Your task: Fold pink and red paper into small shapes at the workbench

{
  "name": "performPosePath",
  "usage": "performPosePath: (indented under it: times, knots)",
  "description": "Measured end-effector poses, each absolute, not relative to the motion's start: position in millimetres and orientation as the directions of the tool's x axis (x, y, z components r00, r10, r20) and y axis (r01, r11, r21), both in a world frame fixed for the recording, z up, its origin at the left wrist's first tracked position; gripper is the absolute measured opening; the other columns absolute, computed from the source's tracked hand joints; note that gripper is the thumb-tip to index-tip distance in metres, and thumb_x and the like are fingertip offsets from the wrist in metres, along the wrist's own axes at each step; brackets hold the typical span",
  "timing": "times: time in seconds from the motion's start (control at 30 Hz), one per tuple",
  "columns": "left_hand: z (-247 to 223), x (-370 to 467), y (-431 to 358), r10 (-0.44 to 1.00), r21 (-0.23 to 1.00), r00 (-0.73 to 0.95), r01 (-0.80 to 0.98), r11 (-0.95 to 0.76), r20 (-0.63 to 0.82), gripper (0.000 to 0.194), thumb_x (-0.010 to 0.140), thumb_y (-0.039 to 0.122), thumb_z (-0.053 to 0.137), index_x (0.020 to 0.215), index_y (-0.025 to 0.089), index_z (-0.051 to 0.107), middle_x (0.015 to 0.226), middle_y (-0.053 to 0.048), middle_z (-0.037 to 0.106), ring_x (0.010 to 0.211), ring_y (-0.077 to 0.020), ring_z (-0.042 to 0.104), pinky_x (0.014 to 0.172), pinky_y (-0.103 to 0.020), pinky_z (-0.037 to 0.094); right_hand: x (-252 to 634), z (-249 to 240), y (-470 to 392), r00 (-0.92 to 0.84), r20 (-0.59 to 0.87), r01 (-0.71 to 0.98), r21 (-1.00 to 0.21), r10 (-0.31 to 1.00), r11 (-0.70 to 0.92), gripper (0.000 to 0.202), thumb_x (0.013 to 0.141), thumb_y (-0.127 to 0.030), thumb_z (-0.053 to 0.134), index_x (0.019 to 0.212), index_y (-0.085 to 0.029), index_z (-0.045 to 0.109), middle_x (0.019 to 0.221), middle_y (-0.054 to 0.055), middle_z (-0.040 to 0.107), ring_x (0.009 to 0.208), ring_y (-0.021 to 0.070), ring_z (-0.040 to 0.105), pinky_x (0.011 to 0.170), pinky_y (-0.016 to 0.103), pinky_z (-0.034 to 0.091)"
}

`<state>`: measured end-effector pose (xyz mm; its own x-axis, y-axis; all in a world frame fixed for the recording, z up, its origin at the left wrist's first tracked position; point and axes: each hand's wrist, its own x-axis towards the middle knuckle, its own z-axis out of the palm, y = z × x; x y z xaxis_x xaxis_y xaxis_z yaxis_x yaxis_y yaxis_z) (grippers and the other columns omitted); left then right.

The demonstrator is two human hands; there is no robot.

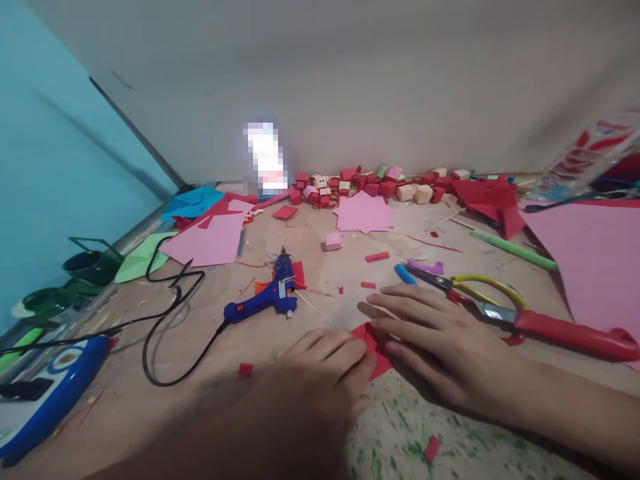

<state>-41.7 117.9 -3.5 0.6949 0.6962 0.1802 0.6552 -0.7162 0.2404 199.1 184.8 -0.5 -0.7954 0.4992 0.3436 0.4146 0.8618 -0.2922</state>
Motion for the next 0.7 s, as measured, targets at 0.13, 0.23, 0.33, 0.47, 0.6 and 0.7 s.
performPosePath:
  times: [0.13,0.23,0.33,0.47,0.6,0.7]
  knots:
    - [1.7,-41.1,117.5,0.688,0.252,0.711,0.646,-0.72,0.146,0.032,0.103,0.025,0.047,0.129,0.014,0.062,0.128,-0.013,0.068,0.117,-0.028,0.062,0.098,-0.045,0.053,199.4,0.7,183.0,-0.801,0.355,0.398,-0.284,0.481,0.872,0.027,0.1,-0.022,0.058,0.124,-0.017,0.07,0.138,0.008,0.067,0.135,0.0246,0.055,0.118,0.043,0.043]
    - [4.1,-41.1,117.9,0.692,0.27,0.71,0.647,-0.713,0.128,0.034,0.104,0.025,0.045,0.133,0.013,0.06,0.128,-0.013,0.068,0.118,-0.0289,0.061,0.1,-0.047,0.053,199.2,1.8,181.2,-0.795,0.383,0.404,-0.244,0.47,0.882,0.032,0.1,-0.023,0.057,0.13,-0.015,0.066,0.143,0.009,0.064,0.137,0.0252,0.053,0.119,0.044,0.042]
    - [4.7,-42.0,119.0,0.678,0.27,0.722,0.631,-0.727,0.135,0.035,0.104,0.025,0.044,0.133,0.012,0.059,0.129,-0.014,0.068,0.118,-0.0297,0.061,0.1,-0.048,0.053,199.1,2.1,180.3,-0.815,0.362,0.396,-0.22,0.451,0.892,0.032,0.102,-0.026,0.054,0.13,-0.014,0.067,0.141,0.01,0.065,0.136,0.0272,0.054,0.117,0.048,0.043]
    - [4.5,-42.6,119.6,0.673,0.274,0.728,0.626,-0.73,0.131,0.034,0.104,0.025,0.044,0.131,0.011,0.059,0.13,-0.014,0.067,0.117,-0.03,0.062,0.099,-0.049,0.054,199.5,1.1,180.5,-0.816,0.35,0.416,-0.198,0.46,0.888,0.038,0.104,-0.029,0.051,0.137,-0.013,0.062,0.146,0.011,0.061,0.139,0.0289,0.052,0.117,0.05,0.043]
    - [3.7,-41.7,119.5,0.677,0.288,0.724,0.626,-0.725,0.132,0.033,0.103,0.024,0.046,0.131,0.011,0.059,0.128,-0.014,0.068,0.117,-0.0304,0.062,0.099,-0.049,0.054,198.8,1.1,180.7,-0.817,0.354,0.42,-0.176,0.455,0.89,0.038,0.104,-0.03,0.051,0.136,-0.014,0.063,0.147,0.01,0.061,0.139,0.0292,0.052,0.118,0.051,0.042]
    - [3.2,-41.7,120.0,0.667,0.275,0.728,0.616,-0.738,0.157,0.034,0.104,0.024,0.044,0.13,0.01,0.059,0.127,-0.015,0.068,0.115,-0.0311,0.062,0.097,-0.049,0.054,198.8,1.0,180.5,-0.819,0.353,0.419,-0.169,0.452,0.892,0.038,0.103,-0.029,0.052,0.136,-0.014,0.063,0.147,0.01,0.06,0.14,0.0299,0.051,0.118,0.052,0.041]
